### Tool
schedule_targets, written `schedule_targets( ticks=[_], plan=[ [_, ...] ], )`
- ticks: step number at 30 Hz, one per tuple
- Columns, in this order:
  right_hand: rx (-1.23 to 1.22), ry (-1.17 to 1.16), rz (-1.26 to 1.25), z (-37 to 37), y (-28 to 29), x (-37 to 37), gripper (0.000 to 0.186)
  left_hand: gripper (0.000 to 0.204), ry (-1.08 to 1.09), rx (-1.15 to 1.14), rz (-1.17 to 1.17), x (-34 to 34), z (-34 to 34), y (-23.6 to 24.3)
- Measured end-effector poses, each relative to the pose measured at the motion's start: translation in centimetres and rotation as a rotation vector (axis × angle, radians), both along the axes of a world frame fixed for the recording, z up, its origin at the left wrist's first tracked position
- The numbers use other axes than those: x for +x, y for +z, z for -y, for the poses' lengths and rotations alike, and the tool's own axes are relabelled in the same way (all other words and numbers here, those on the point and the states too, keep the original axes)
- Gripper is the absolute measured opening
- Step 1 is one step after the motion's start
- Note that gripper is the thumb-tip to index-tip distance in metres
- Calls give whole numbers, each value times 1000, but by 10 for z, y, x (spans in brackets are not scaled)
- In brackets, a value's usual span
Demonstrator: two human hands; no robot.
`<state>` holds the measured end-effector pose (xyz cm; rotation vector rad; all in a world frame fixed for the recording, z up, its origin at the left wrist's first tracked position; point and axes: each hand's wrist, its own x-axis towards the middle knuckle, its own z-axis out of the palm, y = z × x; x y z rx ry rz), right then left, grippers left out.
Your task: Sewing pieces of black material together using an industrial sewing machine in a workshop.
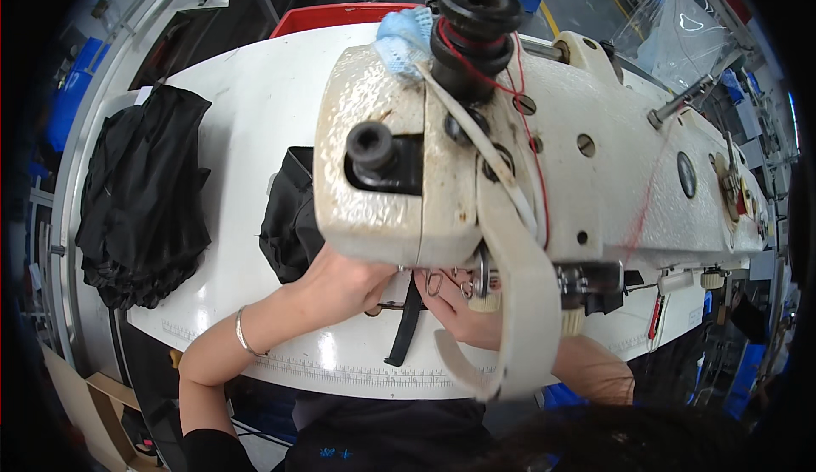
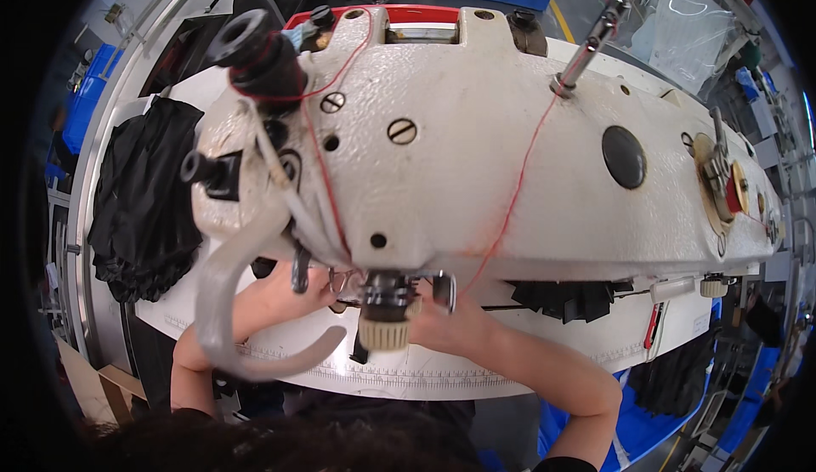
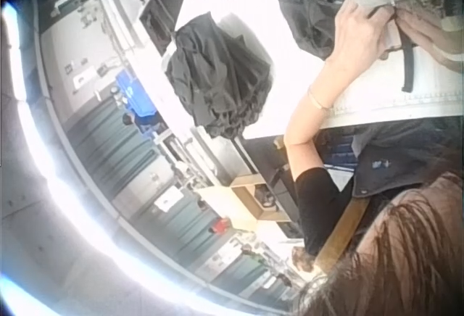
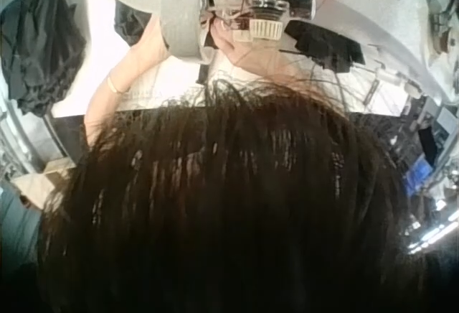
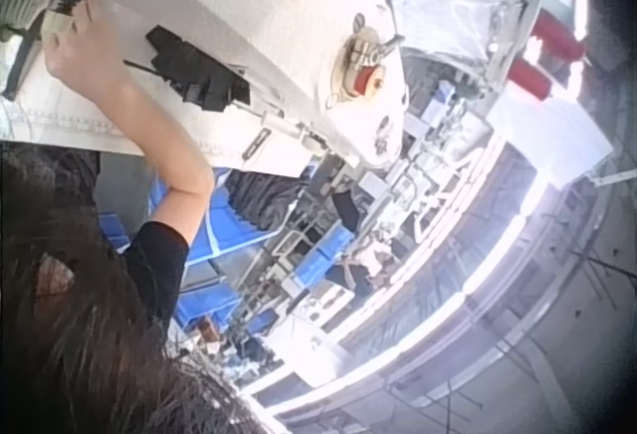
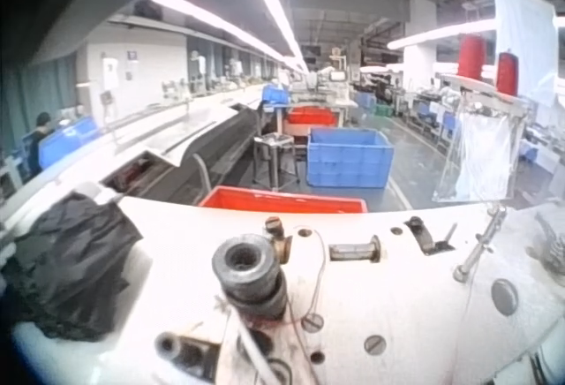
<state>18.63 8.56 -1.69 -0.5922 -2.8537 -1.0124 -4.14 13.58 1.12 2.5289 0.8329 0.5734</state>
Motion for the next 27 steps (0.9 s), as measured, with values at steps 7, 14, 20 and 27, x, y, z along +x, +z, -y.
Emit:
schedule_targets(
  ticks=[7,14,20,27],
  plan=[
    [-422,113,-508,51,17,-8,30,21,-400,559,-378,-2,78,51],
    [-394,46,-696,87,15,-13,27,8,39,634,-108,-23,145,8],
    [-369,99,-778,86,18,-18,24,15,57,700,111,-24,143,-2],
    [-380,121,-803,87,19,-17,21,29,64,352,180,-31,134,-3]
  ],
)
